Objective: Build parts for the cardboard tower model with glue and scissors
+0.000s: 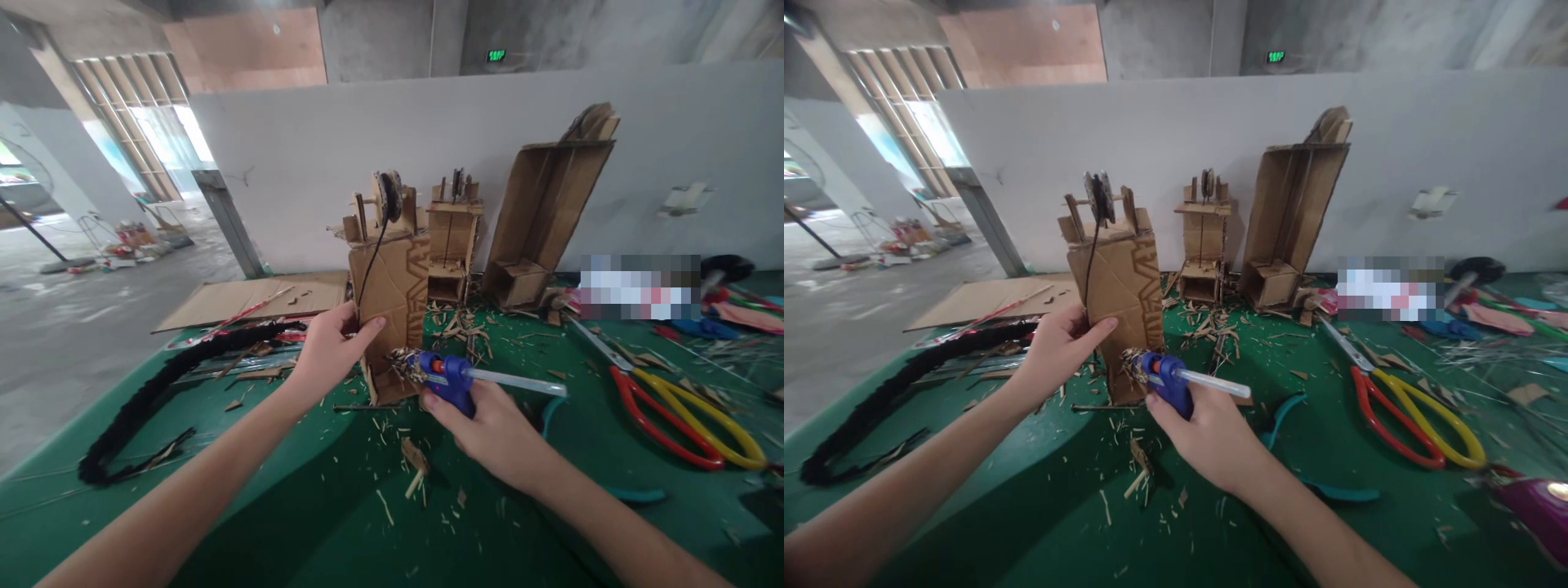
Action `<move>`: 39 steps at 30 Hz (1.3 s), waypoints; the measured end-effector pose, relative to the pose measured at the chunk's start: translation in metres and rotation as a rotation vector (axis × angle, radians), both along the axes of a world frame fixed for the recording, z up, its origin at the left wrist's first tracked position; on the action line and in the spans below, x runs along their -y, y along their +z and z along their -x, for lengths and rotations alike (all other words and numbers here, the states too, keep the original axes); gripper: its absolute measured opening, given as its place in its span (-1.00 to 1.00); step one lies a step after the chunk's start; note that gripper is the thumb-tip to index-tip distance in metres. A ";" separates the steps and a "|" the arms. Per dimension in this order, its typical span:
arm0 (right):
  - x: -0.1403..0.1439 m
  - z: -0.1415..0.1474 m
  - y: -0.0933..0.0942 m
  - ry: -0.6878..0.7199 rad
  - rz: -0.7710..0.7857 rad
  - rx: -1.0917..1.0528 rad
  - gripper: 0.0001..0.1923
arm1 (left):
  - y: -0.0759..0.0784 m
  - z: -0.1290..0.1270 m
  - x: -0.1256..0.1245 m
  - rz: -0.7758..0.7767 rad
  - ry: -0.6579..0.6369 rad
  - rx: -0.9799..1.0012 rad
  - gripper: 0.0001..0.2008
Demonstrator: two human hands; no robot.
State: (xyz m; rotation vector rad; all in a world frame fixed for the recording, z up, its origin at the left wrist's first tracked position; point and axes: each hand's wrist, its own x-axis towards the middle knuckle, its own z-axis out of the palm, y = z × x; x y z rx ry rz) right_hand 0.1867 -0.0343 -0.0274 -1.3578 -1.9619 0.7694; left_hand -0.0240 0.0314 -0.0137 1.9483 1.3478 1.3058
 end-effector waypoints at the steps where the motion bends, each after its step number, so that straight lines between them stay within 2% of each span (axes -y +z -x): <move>1: 0.000 -0.004 0.004 0.000 0.017 0.022 -0.69 | 0.001 0.001 0.000 0.007 -0.008 -0.008 -0.69; 5: -0.002 -0.020 0.021 0.033 0.106 0.068 -0.69 | 0.006 0.003 -0.001 0.029 -0.023 -0.089 -0.65; 8: -0.003 -0.033 0.033 0.038 0.130 0.191 -0.65 | 0.011 0.003 0.000 0.037 -0.035 -0.153 -0.63; 13: -0.005 -0.063 0.051 -0.034 0.071 0.420 -0.61 | 0.009 0.010 0.012 0.030 -0.063 -0.293 -0.59; 15: -0.008 -0.074 0.056 -0.039 -0.024 0.532 -0.61 | 0.003 0.016 0.019 0.021 -0.076 -0.331 -0.50; 16: -0.010 -0.079 0.057 -0.039 -0.103 0.566 -0.63 | -0.001 0.018 0.022 0.021 -0.083 -0.339 -0.40; 18: -0.015 -0.086 0.056 -0.040 -0.131 0.599 -0.65 | -0.010 0.021 0.026 0.012 -0.102 -0.375 -0.17; 20: -0.019 -0.088 0.051 -0.101 -0.133 0.675 -0.63 | -0.017 0.022 0.028 -0.008 -0.117 -0.427 -0.06; 22: -0.022 -0.087 0.040 -0.168 -0.154 0.769 -0.63 | -0.024 0.022 0.026 -0.016 -0.103 -0.463 -0.06; 25: -0.029 -0.087 0.015 -0.122 -0.192 0.757 -0.59 | -0.030 0.024 0.021 0.009 -0.080 -0.468 -0.12; 30: -0.043 -0.093 -0.019 -0.133 -0.230 0.765 -0.68 | -0.034 0.027 0.018 -0.001 -0.099 -0.420 -0.18; 35: -0.049 -0.092 -0.031 -0.151 -0.182 0.805 -0.74 | -0.034 0.027 0.019 -0.017 -0.121 -0.377 -0.18; 39: -0.044 -0.086 -0.032 -0.182 -0.179 0.844 -0.66 | -0.032 0.027 0.018 -0.027 -0.137 -0.383 -0.18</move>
